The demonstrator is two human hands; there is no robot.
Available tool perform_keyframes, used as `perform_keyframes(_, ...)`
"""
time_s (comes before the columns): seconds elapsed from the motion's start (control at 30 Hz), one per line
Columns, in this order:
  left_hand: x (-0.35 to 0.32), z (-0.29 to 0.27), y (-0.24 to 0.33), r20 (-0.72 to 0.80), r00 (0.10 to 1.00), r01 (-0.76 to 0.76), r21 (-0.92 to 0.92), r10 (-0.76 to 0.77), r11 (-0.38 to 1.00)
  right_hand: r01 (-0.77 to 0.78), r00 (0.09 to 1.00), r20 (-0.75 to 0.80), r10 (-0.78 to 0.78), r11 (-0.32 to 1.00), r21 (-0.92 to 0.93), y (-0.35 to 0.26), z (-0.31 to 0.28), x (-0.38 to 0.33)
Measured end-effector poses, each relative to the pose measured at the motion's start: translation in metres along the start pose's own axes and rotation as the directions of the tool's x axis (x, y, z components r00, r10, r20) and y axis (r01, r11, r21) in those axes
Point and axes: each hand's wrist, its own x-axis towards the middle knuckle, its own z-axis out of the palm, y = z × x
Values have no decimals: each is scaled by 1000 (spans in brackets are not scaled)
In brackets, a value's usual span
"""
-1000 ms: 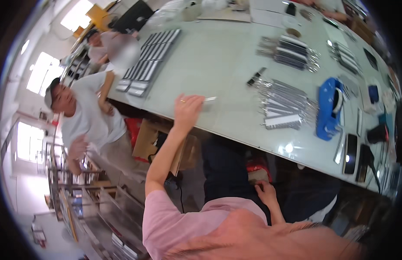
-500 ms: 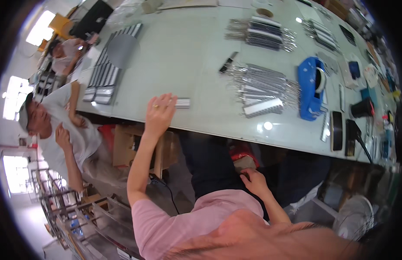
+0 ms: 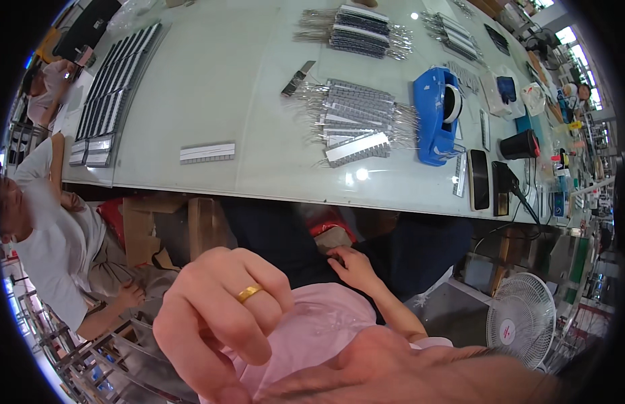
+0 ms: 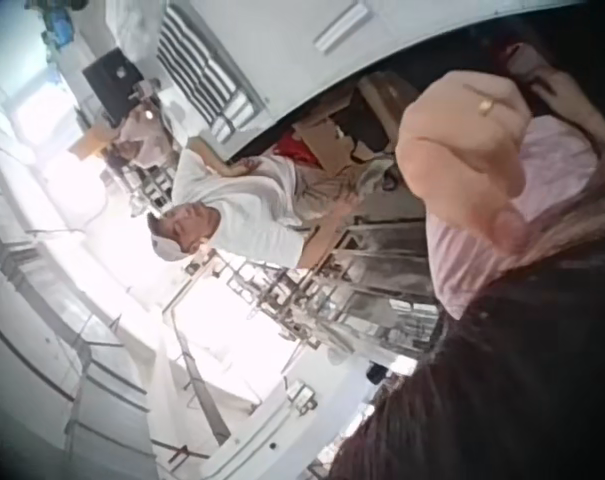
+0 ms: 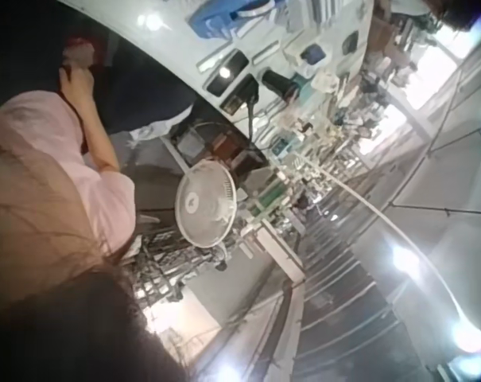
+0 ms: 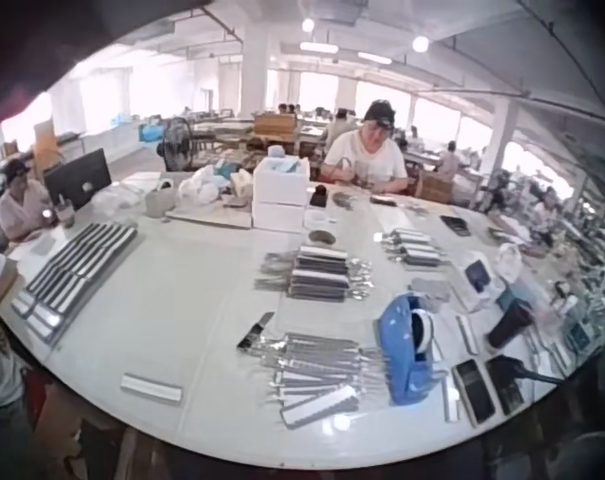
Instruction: The person is assembling small metallic strips into plastic component trays at a workbench.
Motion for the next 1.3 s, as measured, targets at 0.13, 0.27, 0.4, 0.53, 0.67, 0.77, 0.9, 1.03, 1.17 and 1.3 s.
perform_keyframes(0.13,-4,12,-2,-74,997,4,-29,-6,1000,44,998,-41,-43,999,7,4,0,0)
perform_keyframes(0.27,-6,7,-3,42,996,-80,-74,83,994,80,996,-29,-79,997,14,5,-2,4)
perform_keyframes(0.4,-3,14,-5,-10,999,34,-104,-35,994,73,997,-16,-73,997,10,1,-6,8)
perform_keyframes(0.53,-3,16,-6,-27,1000,-3,-142,-1,990,60,998,-5,-60,998,4,1,-8,6)
perform_keyframes(0.67,-36,29,-39,-216,911,266,-344,-351,901,132,990,50,-130,991,-29,11,-18,-4)
perform_keyframes(0.77,-43,25,-109,-358,657,752,372,-664,544,214,870,468,-155,974,-75,-13,-84,-11)
perform_keyframes(0.9,-97,-9,-207,-278,894,300,954,-351,9,311,853,389,-348,938,155,-82,-221,-32)
perform_keyframes(1.03,-91,-43,-238,-287,912,201,935,-292,-292,903,397,-881,-258,-61,425,-53,-276,-58)
perform_keyframes(1.17,-84,-65,-228,-320,912,243,925,-257,-292,903,147,-984,98,392,174,-14,-262,-27)
perform_keyframes(1.3,-83,-72,-222,-266,919,173,935,-291,-309,492,633,-774,-29,787,373,-4,-195,-4)
